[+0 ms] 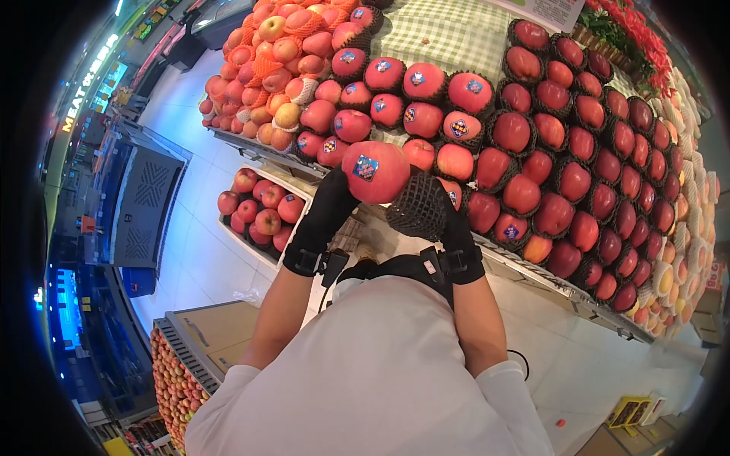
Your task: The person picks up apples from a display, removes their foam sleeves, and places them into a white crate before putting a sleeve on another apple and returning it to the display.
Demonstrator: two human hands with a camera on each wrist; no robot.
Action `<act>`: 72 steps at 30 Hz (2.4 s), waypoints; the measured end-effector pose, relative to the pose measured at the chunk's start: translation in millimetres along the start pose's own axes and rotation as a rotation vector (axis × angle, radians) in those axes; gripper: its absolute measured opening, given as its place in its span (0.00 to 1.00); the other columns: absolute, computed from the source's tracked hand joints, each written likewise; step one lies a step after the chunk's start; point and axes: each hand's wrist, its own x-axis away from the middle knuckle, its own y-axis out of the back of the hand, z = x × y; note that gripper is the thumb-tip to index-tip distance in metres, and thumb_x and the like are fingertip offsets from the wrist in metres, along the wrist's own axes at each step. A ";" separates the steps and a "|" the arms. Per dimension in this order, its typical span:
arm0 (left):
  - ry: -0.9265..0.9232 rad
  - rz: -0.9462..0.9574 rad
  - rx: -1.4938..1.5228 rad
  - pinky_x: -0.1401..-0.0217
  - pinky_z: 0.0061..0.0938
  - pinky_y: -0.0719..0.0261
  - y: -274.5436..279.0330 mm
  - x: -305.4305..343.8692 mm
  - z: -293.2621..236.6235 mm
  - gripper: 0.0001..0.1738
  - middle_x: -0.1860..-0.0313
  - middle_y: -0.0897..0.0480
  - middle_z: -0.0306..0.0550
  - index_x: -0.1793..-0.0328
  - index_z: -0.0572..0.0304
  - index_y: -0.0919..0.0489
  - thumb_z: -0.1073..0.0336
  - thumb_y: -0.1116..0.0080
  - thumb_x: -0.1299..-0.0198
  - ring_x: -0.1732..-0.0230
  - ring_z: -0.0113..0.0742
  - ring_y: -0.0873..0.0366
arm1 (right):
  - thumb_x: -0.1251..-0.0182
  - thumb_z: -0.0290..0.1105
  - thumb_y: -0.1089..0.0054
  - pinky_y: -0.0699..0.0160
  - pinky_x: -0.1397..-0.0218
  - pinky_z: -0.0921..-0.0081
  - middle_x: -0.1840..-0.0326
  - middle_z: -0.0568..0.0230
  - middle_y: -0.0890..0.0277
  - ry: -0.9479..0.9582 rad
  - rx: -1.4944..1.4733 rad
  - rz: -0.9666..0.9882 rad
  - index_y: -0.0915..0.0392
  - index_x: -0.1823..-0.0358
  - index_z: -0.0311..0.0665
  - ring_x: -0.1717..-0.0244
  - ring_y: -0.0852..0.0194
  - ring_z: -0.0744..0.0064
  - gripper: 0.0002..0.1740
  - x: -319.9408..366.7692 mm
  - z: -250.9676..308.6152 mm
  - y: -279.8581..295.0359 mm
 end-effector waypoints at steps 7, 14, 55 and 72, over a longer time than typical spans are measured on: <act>0.103 -0.040 0.064 0.41 0.32 0.20 0.2 -6.1 -26.9 0.28 0.40 0.23 0.49 0.27 0.63 0.35 0.63 0.45 0.30 0.42 0.35 0.23 | 0.23 0.43 0.49 0.25 0.36 0.71 0.37 0.66 0.26 0.470 1.200 0.092 0.32 0.32 0.39 0.39 0.27 0.70 0.24 -0.4 -12.9 14.6; 0.110 -0.136 -0.014 0.43 0.31 0.21 -4.1 -0.5 -36.8 0.33 0.40 0.23 0.53 0.28 0.62 0.35 0.67 0.35 0.38 0.44 0.36 0.23 | 0.23 0.44 0.50 0.26 0.35 0.71 0.39 0.66 0.25 0.458 2.291 0.027 0.29 0.34 0.40 0.40 0.27 0.70 0.23 -4.7 -5.2 1.9; 0.076 -0.077 0.115 0.32 0.32 0.29 16.1 19.9 -18.7 0.37 0.38 0.22 0.49 0.28 0.65 0.32 0.69 0.31 0.45 0.37 0.36 0.26 | 0.23 0.38 0.50 0.20 0.48 0.76 0.52 0.67 0.21 0.330 0.586 0.076 0.24 0.42 0.36 0.54 0.22 0.74 0.17 22.2 -2.5 -51.8; -0.140 0.015 -0.097 0.27 0.37 0.31 5.6 14.8 -44.9 0.57 0.30 0.30 0.48 0.26 0.60 0.37 0.70 0.15 0.65 0.30 0.37 0.31 | 0.38 0.24 0.45 0.29 0.38 0.73 0.42 0.62 0.23 0.424 1.005 0.060 0.28 0.35 0.33 0.45 0.26 0.74 0.27 50.0 34.9 -188.3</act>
